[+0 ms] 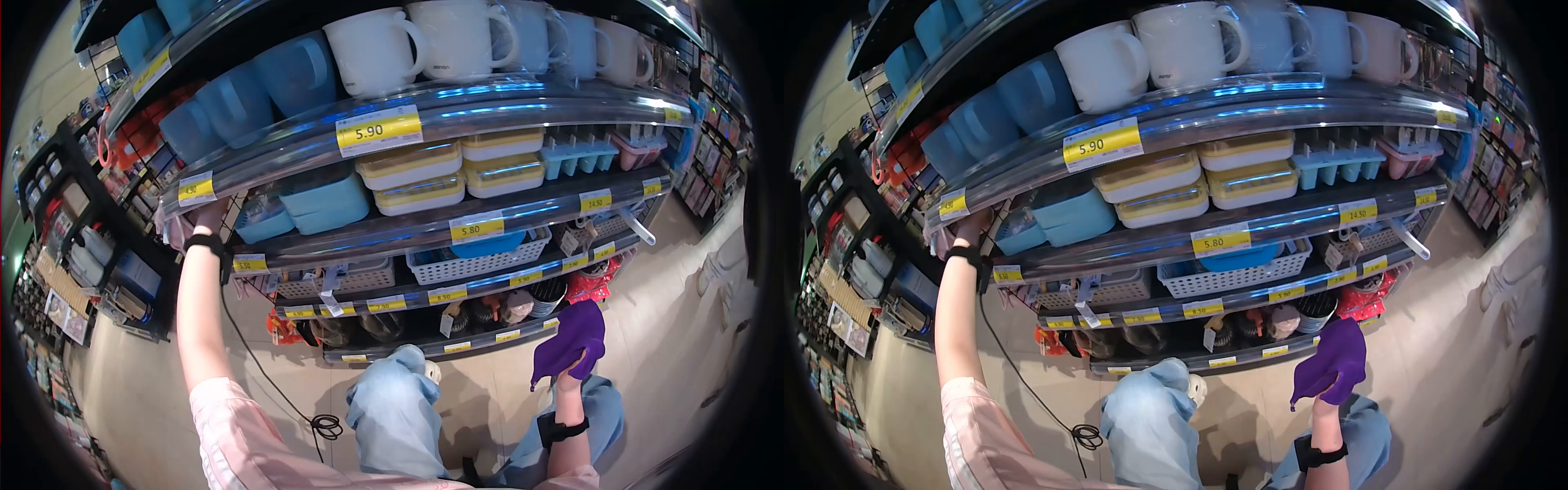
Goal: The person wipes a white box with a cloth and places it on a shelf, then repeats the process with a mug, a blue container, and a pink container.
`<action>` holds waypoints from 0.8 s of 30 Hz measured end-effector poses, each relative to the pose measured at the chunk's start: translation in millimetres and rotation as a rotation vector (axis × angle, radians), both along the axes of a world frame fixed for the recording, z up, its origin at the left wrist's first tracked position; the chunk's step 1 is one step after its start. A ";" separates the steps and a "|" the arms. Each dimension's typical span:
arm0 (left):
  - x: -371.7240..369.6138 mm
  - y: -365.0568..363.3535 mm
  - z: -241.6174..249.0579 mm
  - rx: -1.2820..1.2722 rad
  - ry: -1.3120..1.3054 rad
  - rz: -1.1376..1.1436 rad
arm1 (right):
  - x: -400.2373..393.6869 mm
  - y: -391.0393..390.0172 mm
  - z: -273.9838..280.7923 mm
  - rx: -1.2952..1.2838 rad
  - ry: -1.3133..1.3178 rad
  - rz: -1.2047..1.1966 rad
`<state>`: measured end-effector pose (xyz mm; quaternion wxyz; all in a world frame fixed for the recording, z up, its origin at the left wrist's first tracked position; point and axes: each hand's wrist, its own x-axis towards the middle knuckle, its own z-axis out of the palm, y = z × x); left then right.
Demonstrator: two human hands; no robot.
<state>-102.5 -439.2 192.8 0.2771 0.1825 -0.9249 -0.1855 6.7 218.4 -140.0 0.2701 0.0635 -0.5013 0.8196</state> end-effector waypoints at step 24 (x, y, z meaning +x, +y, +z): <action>-38.1 -60.8 -39.4 0.189 0.076 -0.523 | 14.3 1.1 9.6 0.061 -0.063 -0.057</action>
